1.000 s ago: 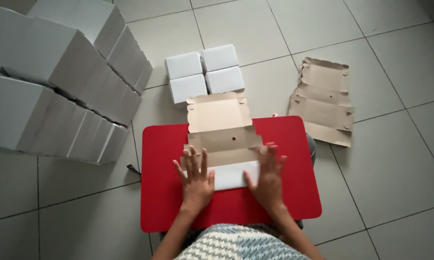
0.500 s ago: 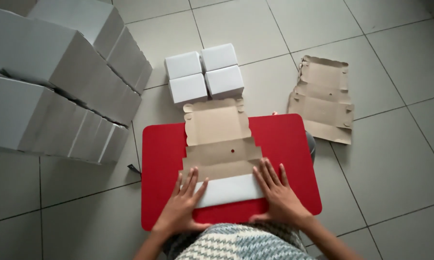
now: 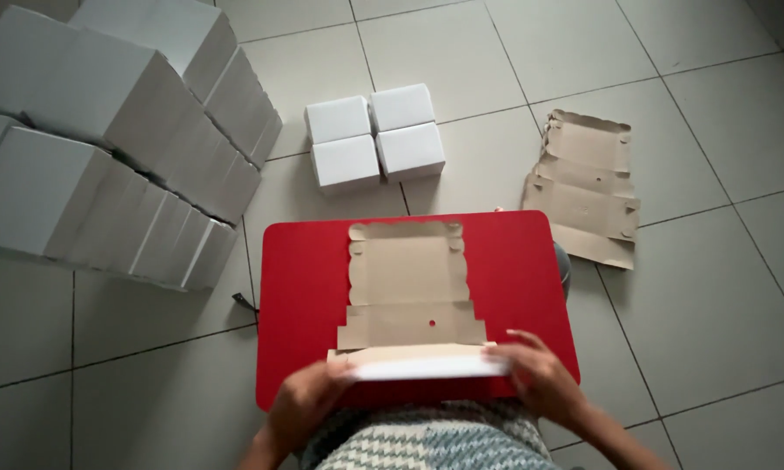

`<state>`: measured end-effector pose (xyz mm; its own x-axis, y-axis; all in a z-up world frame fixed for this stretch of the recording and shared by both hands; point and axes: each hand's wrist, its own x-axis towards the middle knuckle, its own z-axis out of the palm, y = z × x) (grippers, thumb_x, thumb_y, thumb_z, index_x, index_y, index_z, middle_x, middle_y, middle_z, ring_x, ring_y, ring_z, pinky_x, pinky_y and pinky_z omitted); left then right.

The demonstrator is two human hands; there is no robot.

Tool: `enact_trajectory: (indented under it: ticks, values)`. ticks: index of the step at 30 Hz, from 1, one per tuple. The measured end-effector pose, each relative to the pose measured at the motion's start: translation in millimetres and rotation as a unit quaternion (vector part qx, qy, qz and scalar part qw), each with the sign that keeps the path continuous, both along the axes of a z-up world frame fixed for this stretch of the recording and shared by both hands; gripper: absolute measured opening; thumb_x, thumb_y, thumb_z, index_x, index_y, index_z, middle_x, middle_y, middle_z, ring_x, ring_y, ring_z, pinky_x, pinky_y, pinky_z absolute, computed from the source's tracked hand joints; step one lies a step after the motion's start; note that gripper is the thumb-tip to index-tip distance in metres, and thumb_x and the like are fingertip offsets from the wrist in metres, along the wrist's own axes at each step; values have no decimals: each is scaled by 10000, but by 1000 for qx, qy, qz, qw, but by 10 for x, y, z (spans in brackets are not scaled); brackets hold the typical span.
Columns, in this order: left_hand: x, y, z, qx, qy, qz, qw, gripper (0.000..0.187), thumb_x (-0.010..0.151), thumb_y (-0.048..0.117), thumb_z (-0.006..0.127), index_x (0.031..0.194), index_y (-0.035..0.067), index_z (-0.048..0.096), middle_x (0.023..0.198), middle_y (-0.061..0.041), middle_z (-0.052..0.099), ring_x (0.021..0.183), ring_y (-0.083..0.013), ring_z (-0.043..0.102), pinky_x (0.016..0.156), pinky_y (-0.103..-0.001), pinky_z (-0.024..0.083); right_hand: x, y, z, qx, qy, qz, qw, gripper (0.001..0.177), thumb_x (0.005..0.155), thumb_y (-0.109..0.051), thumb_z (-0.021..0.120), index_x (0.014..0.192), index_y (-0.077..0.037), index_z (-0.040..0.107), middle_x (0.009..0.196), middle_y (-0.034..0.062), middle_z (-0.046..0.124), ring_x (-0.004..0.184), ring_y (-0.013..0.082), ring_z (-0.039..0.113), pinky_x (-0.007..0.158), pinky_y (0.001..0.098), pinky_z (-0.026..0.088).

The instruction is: Folding flat cardboard templates into small white boxes at a steady pace.

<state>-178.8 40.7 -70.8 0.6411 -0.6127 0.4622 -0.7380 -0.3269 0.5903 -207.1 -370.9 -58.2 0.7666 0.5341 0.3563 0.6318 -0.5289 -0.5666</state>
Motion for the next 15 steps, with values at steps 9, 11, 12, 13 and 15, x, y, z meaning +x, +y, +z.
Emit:
enact_trajectory:
  ticks: [9,11,12,13,15]
  values:
    - [482,-750,-463,10,56,330,942,836,901,247,758,1521,56,229,1523,-206,351,1311,-376,472,1066,-467,439,423,421,-507,31,131,-346,929,783,855,-216,747,1493,-93,311,1239,152,523,1037,290,590,845,414,545]
    - [461,-989,-462,309,-136,320,885,525,915,275,609,1435,214,580,1668,-134,287,1549,-299,222,1115,-591,308,474,679,-415,-307,-82,-320,893,720,851,-192,535,1540,-165,327,1600,156,249,1473,338,305,1057,513,406]
    - [438,-1130,-511,311,-132,319,886,525,915,275,609,1435,214,580,1668,-134,287,1549,-299,222,1115,-591,308,450,828,-528,-308,-77,-318,893,720,851,-192,535,1540,-165,327,1600,156,249,1473,338,305,1057,513,406]
    - [415,-1272,-561,319,-125,304,889,624,955,367,438,1534,158,330,1703,-108,132,1577,-261,84,1188,-566,109,424,976,-643,-307,-72,-275,908,754,914,-276,465,1601,-161,175,1666,148,110,1537,300,131,1133,578,174]
    - [490,-1313,-634,327,-122,291,891,754,996,460,267,1633,103,80,1739,-83,-23,1605,-222,-54,1260,-540,-91,466,1121,-735,-304,-69,-233,921,806,977,-360,396,1662,-159,24,1731,139,-29,1601,260,-44,1210,641,-59]
